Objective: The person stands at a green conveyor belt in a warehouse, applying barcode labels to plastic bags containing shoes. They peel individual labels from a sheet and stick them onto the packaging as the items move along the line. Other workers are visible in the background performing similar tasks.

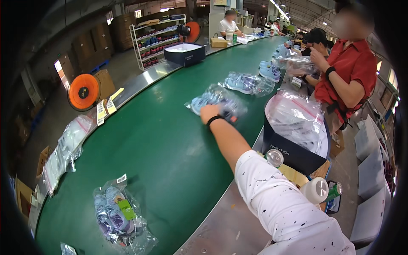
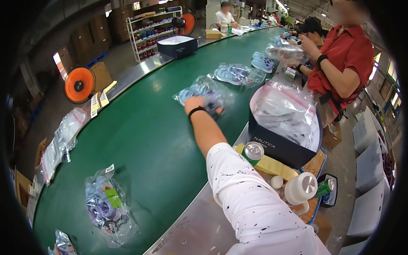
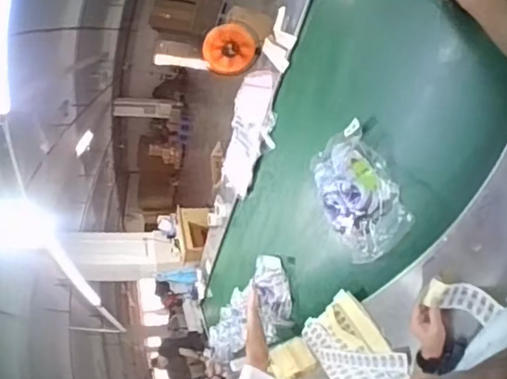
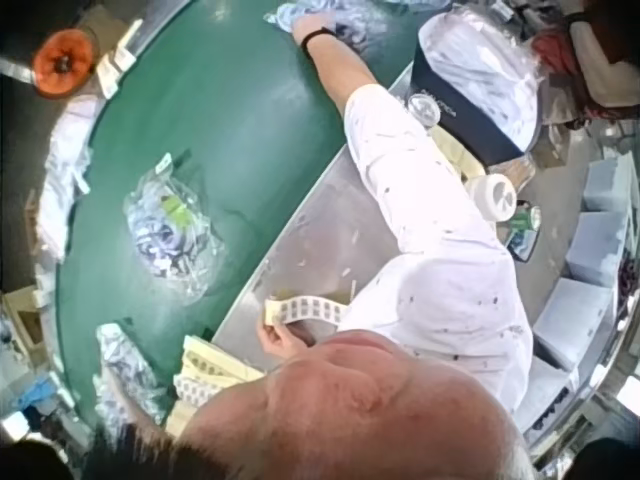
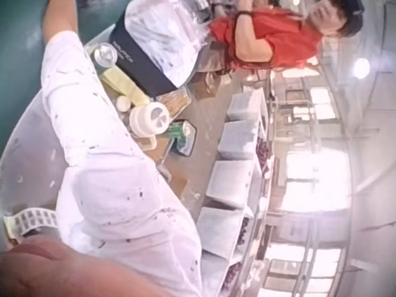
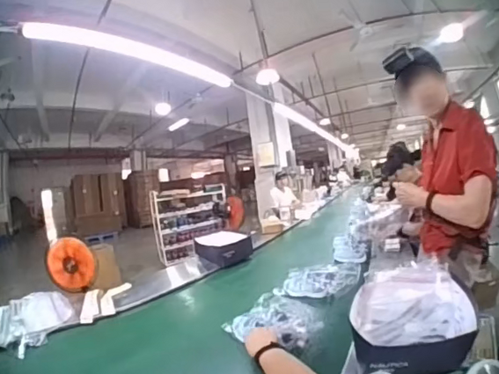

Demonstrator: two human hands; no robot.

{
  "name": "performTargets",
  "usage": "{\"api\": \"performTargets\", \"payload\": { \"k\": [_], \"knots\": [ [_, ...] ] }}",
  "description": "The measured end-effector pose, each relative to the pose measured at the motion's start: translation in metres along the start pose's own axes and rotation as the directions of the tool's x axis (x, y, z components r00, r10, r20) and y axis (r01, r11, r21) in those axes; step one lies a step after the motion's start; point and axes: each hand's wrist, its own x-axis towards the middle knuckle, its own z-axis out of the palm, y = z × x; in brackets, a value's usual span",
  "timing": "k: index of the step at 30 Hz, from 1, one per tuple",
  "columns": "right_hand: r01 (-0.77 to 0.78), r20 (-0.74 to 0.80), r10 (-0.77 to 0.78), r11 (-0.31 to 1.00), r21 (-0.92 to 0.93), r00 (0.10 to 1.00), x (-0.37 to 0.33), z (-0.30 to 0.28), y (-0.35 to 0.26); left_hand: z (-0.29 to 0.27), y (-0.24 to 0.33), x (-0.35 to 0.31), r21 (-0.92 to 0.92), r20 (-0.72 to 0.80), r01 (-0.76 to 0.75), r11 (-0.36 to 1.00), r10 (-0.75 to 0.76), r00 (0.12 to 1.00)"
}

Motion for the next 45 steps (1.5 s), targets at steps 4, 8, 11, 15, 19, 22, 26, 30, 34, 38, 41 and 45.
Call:
{"api": "performTargets", "payload": {
  "k": [4, 8, 11, 15, 19, 22, 26, 30, 34, 38, 41, 45],
  "knots": [
    [0.127, 0.069, -0.166, 0.913, 0.389, 0.984, -0.046, -0.027, -0.085, 0.004, 0.007, 0.0, 0.038, 0.014, -0.067, 0.997, 0.067, 0.998],
    [0.25, 0.027, -0.405, 0.615, 0.748, 0.914, -0.114, -0.034, -0.158, 0.01, 0.021, -0.006, -0.003, 0.086, -0.087, 0.996, 0.087, 0.992],
    [0.262, -0.249, -0.625, -0.074, 0.962, 0.74, -0.195, -0.051, -0.198, 0.008, 0.032, -0.012, -0.097, 0.052, -0.061, 0.993, 0.066, 0.996],
    [0.334, -0.416, -0.7, -0.262, 0.906, 0.58, -0.331, -0.087, -0.194, -0.009, 0.024, -0.013, -0.31, -0.094, -0.107, 0.945, 0.082, 0.992],
    [0.221, -0.342, -0.869, -0.277, 0.935, 0.357, -0.432, -0.09, -0.134, -0.04, 0.003, -0.014, -0.278, -0.066, -0.253, 0.927, 0.244, 0.968],
    [-0.113, -0.045, -0.936, -0.09, 0.989, 0.348, -0.459, -0.112, -0.088, -0.03, 0.004, -0.018, -0.239, -0.001, -0.281, 0.929, 0.289, 0.957],
    [-0.258, -0.036, -0.844, -0.204, 0.944, 0.534, -0.479, -0.091, -0.08, -0.015, 0.015, -0.034, -0.232, 0.169, -0.23, 0.945, 0.271, 0.948],
    [-0.133, -0.085, -0.846, -0.181, 0.974, 0.527, -0.479, -0.095, -0.069, -0.007, 0.032, -0.049, -0.139, 0.167, -0.221, 0.965, 0.243, 0.955],
    [-0.093, -0.127, -0.857, -0.199, 0.976, 0.5, -0.475, -0.095, -0.064, -0.006, 0.032, -0.05, -0.113, 0.203, -0.197, 0.974, 0.217, 0.955],
    [0.063, -0.175, -0.895, -0.164, 0.984, 0.411, -0.466, -0.103, -0.062, -0.007, 0.031, -0.048, -0.14, 0.193, -0.179, 0.974, 0.204, 0.96],
    [0.059, -0.215, -0.792, -0.221, 0.973, 0.571, -0.463, -0.131, -0.07, -0.018, 0.03, -0.042, -0.023, 0.172, -0.238, 0.971, 0.238, 0.956],
    [0.326, -0.404, -0.717, -0.255, 0.91, 0.568, -0.447, -0.122, -0.075, -0.001, 0.05, -0.043, -0.02, 0.197, -0.297, 0.955, 0.295, 0.935]
  ]
}}
